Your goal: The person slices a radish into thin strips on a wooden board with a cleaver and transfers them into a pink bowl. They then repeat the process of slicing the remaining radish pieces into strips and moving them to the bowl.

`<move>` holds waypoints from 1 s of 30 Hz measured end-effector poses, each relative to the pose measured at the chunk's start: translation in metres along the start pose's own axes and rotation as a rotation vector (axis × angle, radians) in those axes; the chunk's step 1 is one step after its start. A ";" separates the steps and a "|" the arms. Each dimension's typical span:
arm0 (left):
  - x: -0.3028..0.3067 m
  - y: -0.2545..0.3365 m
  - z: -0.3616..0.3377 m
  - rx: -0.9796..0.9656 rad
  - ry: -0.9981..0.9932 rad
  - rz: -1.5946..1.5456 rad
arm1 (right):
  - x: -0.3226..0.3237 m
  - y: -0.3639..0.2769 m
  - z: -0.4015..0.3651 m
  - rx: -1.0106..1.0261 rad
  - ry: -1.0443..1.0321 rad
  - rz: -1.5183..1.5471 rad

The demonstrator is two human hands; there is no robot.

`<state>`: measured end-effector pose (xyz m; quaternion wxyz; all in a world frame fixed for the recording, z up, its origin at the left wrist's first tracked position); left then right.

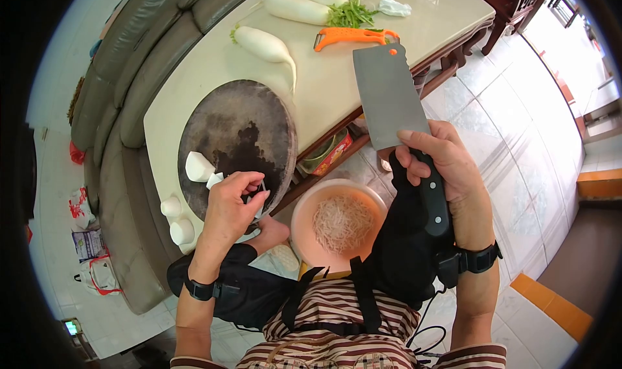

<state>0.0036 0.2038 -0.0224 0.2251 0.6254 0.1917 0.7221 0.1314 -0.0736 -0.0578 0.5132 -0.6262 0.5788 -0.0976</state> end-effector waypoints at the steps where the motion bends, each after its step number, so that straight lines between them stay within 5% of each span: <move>1: -0.002 -0.001 0.000 0.002 -0.002 0.000 | 0.000 0.001 0.001 -0.006 -0.005 -0.011; 30: -0.086 0.031 -0.078 -0.121 -0.308 -0.208 | 0.004 0.003 -0.004 0.016 0.012 -0.026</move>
Point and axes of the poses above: each hand's wrist, its own z-axis towards the middle knuckle, its own x-axis out of the back of the hand, y = z × x, the point moved 7 cm from there along z, towards the middle knuckle, and after that the axes turned 6 degrees about -x, right-handed, at the moved point
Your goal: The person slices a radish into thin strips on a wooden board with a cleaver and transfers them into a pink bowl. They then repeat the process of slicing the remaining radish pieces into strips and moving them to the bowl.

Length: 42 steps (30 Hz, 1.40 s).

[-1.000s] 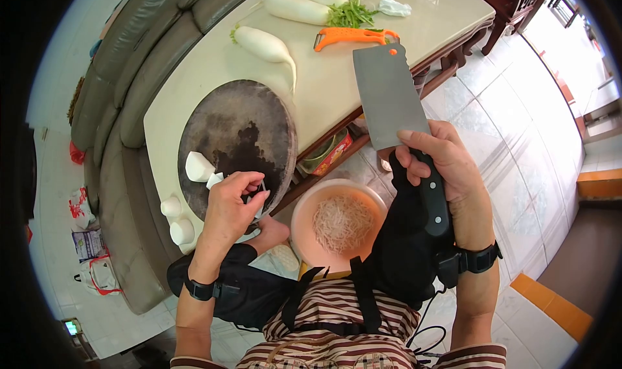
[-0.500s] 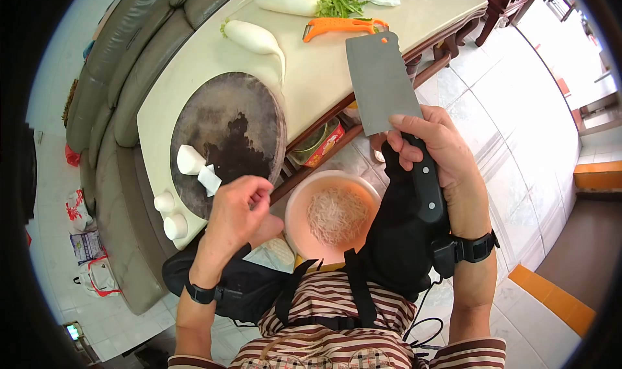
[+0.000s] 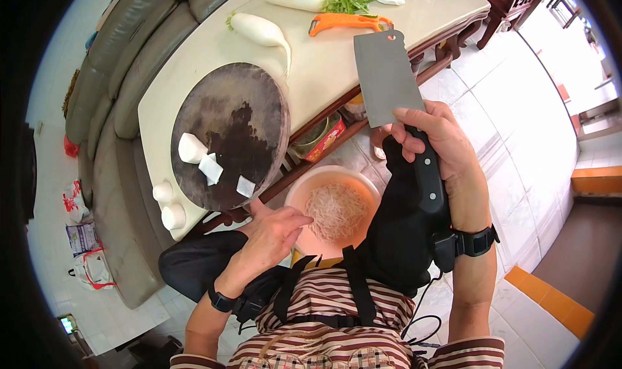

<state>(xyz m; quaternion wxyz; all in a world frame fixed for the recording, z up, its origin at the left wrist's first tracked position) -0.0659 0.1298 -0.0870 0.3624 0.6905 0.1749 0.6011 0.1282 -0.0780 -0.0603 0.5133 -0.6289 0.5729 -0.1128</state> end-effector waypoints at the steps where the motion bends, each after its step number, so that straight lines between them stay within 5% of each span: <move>1: -0.007 -0.005 -0.004 0.052 -0.069 -0.022 | 0.000 0.000 0.000 0.001 0.002 -0.011; 8: 0.029 0.020 -0.018 -0.126 0.041 0.134 | -0.003 -0.001 -0.013 0.029 0.065 -0.109; 14: 0.101 0.009 -0.037 -0.208 0.295 0.490 | -0.058 0.012 -0.065 -0.150 0.026 -0.653; 20: 0.093 -0.014 -0.031 -0.328 0.149 0.540 | -0.142 0.028 -0.084 0.311 -0.217 -1.327; 25: 0.089 -0.016 -0.027 -0.297 0.082 0.500 | -0.169 0.044 -0.079 0.238 -0.308 -1.603; 42: 0.091 -0.022 -0.028 -0.316 0.242 0.499 | -0.175 0.052 -0.074 0.186 -0.413 -1.638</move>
Point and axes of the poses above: each hand's wrist, its own z-axis towards the middle knuckle, its own x-axis out of the back of the hand, y = z × x, the point moved 7 cm from there along z, towards the middle knuckle, and after that the axes turned 6 degrees about -x, right-handed, at the moved point
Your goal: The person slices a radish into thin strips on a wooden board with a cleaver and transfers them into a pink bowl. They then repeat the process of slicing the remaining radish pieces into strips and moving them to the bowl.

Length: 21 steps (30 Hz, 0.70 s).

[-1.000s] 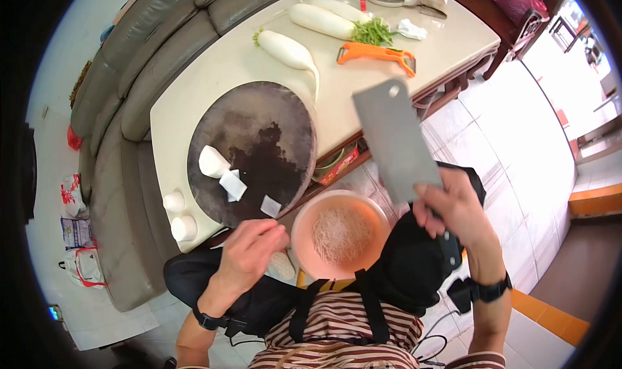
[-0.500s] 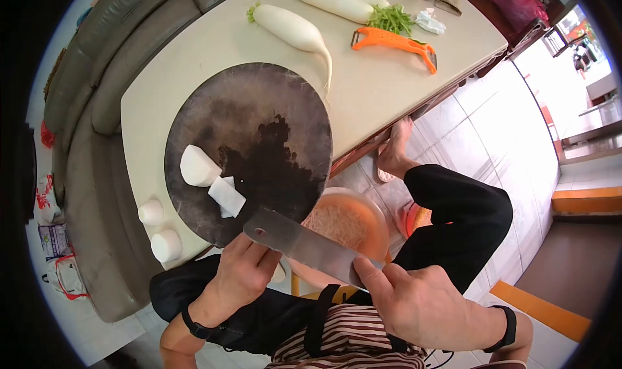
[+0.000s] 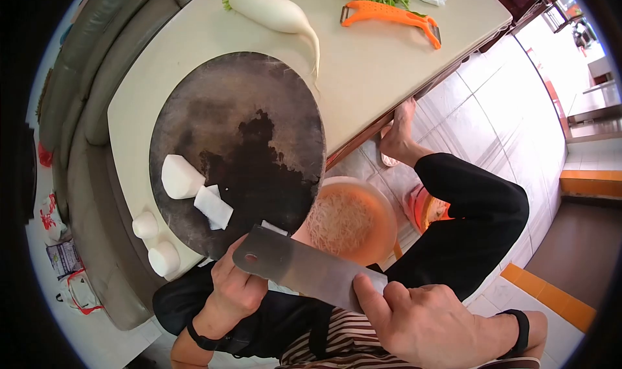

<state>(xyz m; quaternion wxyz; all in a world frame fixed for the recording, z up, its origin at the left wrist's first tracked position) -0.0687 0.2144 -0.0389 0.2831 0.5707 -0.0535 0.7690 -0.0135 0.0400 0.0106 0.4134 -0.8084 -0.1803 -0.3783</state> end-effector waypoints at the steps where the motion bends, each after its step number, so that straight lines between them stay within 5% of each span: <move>1: 0.000 0.000 0.000 0.007 0.001 -0.005 | 0.000 -0.001 -0.001 0.014 0.014 0.000; 21: -0.002 0.000 -0.008 0.032 -0.084 0.001 | -0.002 -0.011 0.035 0.016 0.037 -0.063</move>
Point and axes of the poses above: each hand's wrist, its own z-axis towards the middle knuckle, its own x-axis out of the back of the hand, y = z × x, the point moved 7 cm from there along z, towards the middle knuckle, and after that the axes turned 6 degrees about -x, right-handed, at the moved point
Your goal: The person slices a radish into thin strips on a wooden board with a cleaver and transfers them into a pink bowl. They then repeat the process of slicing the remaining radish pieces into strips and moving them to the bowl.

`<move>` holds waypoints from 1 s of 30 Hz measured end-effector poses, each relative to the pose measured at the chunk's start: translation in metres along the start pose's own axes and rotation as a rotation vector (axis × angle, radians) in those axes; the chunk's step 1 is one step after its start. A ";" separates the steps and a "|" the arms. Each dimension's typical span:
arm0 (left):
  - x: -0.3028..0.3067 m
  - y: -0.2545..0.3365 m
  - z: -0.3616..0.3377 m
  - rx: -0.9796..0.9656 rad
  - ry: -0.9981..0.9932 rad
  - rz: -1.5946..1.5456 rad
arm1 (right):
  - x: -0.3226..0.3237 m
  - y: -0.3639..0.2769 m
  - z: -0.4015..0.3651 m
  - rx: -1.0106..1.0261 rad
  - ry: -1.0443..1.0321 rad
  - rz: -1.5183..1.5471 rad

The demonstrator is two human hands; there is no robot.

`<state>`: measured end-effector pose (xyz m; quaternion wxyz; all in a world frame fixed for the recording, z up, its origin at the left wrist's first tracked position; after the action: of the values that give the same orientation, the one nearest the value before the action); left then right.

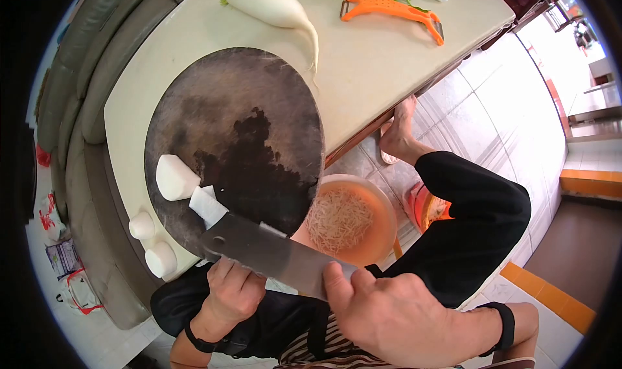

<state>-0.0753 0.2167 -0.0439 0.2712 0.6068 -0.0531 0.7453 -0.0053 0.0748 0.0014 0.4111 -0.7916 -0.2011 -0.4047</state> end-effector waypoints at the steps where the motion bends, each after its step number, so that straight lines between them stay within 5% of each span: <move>1: 0.000 -0.001 0.003 -0.009 0.026 0.006 | 0.001 0.004 -0.002 -0.038 -0.010 0.035; 30: 0.000 -0.001 0.002 -0.016 0.045 -0.038 | -0.003 0.004 -0.016 -0.107 -0.076 0.065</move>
<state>-0.0734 0.2166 -0.0431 0.2915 0.5887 -0.0414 0.7528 -0.0120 0.0591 0.0020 0.3733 -0.8333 -0.1689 -0.3712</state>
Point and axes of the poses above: each hand's wrist, its own z-axis towards the middle knuckle, its own x-axis out of the back of the hand, y = z × x, the point moved 7 cm from there along z, towards the middle knuckle, and after that the axes turned 6 degrees about -x, right-handed, at the moved point
